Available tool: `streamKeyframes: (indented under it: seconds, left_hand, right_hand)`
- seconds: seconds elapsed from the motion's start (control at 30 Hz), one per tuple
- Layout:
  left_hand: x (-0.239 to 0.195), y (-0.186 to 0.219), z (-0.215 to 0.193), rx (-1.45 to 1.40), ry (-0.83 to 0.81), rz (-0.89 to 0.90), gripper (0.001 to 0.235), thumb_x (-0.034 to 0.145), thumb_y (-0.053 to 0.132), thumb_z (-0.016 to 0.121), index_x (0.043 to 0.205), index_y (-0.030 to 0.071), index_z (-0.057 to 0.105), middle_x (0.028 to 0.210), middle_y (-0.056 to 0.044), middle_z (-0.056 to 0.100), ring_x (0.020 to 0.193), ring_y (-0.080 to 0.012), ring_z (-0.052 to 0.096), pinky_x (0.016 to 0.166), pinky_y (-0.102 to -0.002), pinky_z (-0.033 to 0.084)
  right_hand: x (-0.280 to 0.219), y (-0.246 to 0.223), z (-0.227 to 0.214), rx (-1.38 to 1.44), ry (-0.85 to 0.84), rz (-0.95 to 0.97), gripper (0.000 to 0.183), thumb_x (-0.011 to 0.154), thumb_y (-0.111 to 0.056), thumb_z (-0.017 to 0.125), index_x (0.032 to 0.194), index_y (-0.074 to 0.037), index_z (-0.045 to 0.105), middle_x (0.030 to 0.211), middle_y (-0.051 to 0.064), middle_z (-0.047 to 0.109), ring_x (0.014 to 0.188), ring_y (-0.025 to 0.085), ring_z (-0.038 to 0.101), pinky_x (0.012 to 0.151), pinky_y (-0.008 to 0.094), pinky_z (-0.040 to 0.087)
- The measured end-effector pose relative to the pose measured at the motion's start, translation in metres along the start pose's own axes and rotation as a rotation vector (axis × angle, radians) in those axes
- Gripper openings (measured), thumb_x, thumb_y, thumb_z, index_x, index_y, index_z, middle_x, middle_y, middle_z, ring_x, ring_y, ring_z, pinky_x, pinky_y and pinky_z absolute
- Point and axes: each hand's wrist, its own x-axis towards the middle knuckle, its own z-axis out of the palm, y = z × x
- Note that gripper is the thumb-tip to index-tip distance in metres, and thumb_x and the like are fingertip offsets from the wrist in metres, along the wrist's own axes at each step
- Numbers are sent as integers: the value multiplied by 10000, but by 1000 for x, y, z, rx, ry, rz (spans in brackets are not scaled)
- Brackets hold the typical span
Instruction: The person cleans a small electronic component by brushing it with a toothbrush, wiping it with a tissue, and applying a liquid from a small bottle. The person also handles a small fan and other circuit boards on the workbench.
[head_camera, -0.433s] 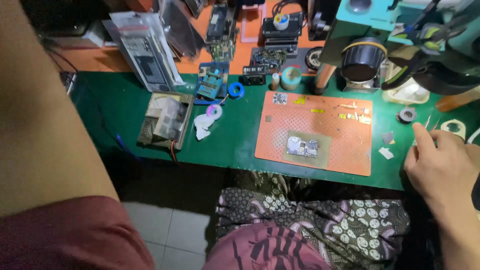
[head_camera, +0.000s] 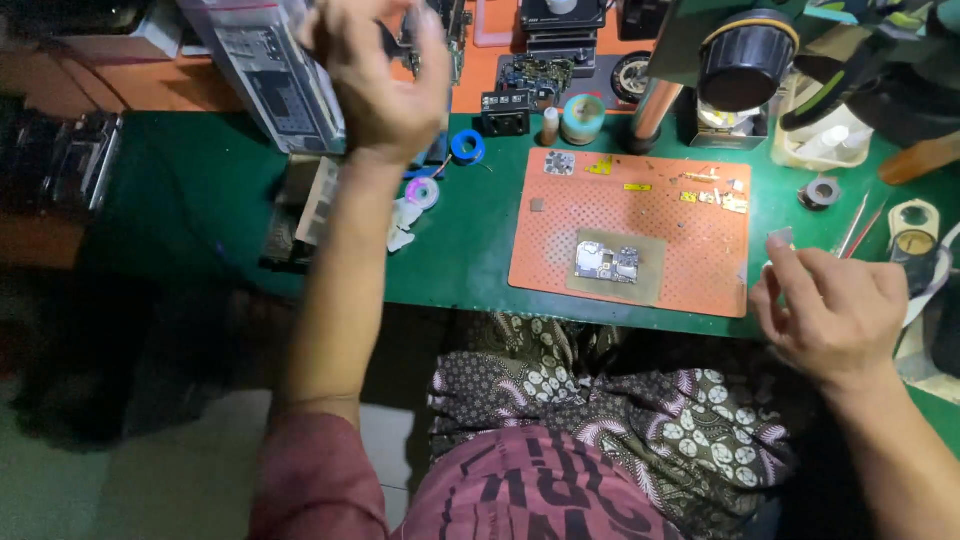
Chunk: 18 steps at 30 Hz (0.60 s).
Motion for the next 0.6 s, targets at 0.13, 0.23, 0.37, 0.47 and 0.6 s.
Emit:
streamKeyframes:
  seconds: [0.13, 0.23, 0.37, 0.47, 0.6]
  left_hand:
    - [-60, 9, 7, 356, -706, -185, 331, 822, 336, 554, 1095, 157, 496, 1109, -24, 428, 1006, -202, 416, 743, -355, 217]
    - [-72, -3, 13, 415, -903, -137, 343, 867, 396, 523, 1104, 148, 538, 1172, -35, 424, 1062, -225, 361, 762, -413, 220]
    - [-71, -8, 13, 359, -904, -28, 209, 831, 309, 608, 885, 107, 587, 1058, -11, 488, 990, -200, 411, 772, -414, 182]
    - [-60, 6, -1, 323, -771, -129, 242, 868, 304, 564, 1006, 106, 554, 1082, -5, 486, 1006, -184, 442, 814, -371, 171]
    - [-64, 51, -13, -130, -390, -378, 327, 913, 320, 404, 1051, 26, 445, 1149, -148, 456, 1108, -283, 451, 973, -387, 362]
  right_hand:
    - [6, -11, 0, 65, 41, -67, 166, 827, -97, 635, 978, -35, 665, 775, 45, 620, 565, 180, 505, 556, 284, 246]
    - [7, -11, 0, 68, 48, -103, 187, 855, -157, 593, 997, -46, 645, 766, 36, 607, 530, 177, 473, 545, 284, 240]
    - [7, -11, -3, 87, 84, -133, 237, 864, -173, 565, 1059, -45, 605, 826, 80, 638, 531, 175, 487, 542, 294, 251]
    - [7, -12, -4, 113, 92, -150, 259, 867, -197, 547, 1061, -35, 601, 814, 84, 625, 492, 174, 420, 519, 294, 207]
    - [9, -16, -6, 204, 103, -141, 265, 856, -159, 570, 1081, -19, 571, 811, 86, 608, 493, 175, 433, 515, 286, 253]
